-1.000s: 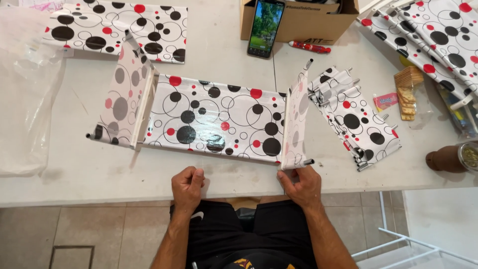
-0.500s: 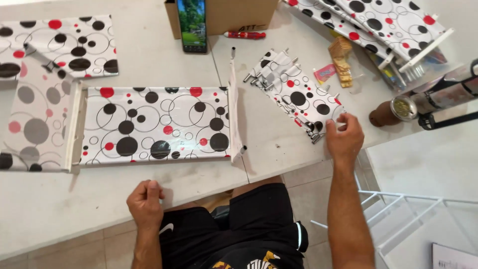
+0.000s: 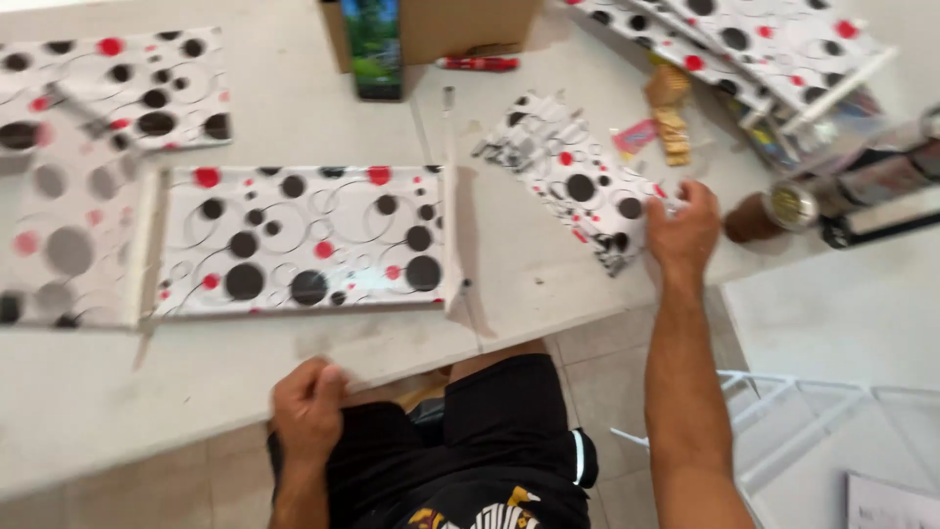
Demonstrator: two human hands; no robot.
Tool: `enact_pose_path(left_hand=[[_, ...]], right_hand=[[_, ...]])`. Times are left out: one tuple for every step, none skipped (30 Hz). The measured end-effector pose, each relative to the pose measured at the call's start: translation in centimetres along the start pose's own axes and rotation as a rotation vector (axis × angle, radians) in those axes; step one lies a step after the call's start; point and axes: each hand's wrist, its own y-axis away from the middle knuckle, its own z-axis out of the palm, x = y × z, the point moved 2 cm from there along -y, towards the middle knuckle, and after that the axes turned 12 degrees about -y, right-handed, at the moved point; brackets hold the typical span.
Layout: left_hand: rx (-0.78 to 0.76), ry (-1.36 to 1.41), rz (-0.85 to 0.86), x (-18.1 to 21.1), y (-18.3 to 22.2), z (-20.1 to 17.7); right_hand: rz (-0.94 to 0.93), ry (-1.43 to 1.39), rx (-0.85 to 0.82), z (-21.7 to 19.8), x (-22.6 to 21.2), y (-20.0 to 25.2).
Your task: Assembling a multi-tiered storage unit by inserting support rods into fabric shelves and connecting them with plastic joints.
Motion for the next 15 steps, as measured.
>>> enact_pose_path(left_hand=[[-0.024,0.015,0.019,0.2,1.1,0.0],[0.006,-0.009,-0.011,0.1,1.2,-0.6],[0.037,-0.031,-0.04,-0.1,1.4,-1.2],[0.033,-0.026,-0.038,0.2,1.6,-1.2],[0.044,-0.003,-0.06,0.4,1.7,-1.3],[0.062,0.021,-0.077,0.5,1.5,-1.3],[0.067,0.027,-0.071,0.4,2.2,-0.7],[0.113,0.033,-0.151,-0.1,2.3,-0.3],[0.159,0.038,-0.232,-0.6,2.4,0.1],[0.157,0.024,-0.23,-0.2,1.8,0.2],[0.105,0.004,-0.161,0.1,1.0,0.2],[0.084,-0.021,-0.132,0.5,1.9,0.0],[0.115,-0.041,-0.169,0.4,2.2,-0.4],[0.063,-0.037,-0.155,0.5,2.0,-0.2],[0.012,-0.031,-0.142,0.7,1.7,0.0]], right_hand=[[0.01,0.026,0.02,-0.9,-2.0,-1.1],[0.053,-0.012,-0.072,-1.1,-4.0,-2.4],[0.096,-0.053,-0.162,-1.2,-6.1,-3.6],[0.095,-0.047,-0.159,-1.8,-7.9,-4.5],[0.191,-0.101,-0.235,-2.1,-9.7,-5.2],[0.279,-0.16,-0.307,-2.0,-11.6,-6.4],[0.272,-0.159,-0.3,-1.4,-10.7,-8.2],[0.396,-0.215,-0.178,-1.1,-9.5,-9.6],[0.518,-0.271,-0.056,-0.7,-8.2,-11.0],[0.53,-0.28,-0.057,1.1,-0.9,-12.4],[0.366,-0.064,0.189,1.8,5.3,-14.3],[0.167,0.128,0.384,4.3,9.3,-17.4],[0.159,0.097,0.342,2.5,19.6,-16.0],[0.351,0.19,0.309,3.6,27.3,-19.3],[0.535,0.292,0.267,7.1,32.3,-23.5]])
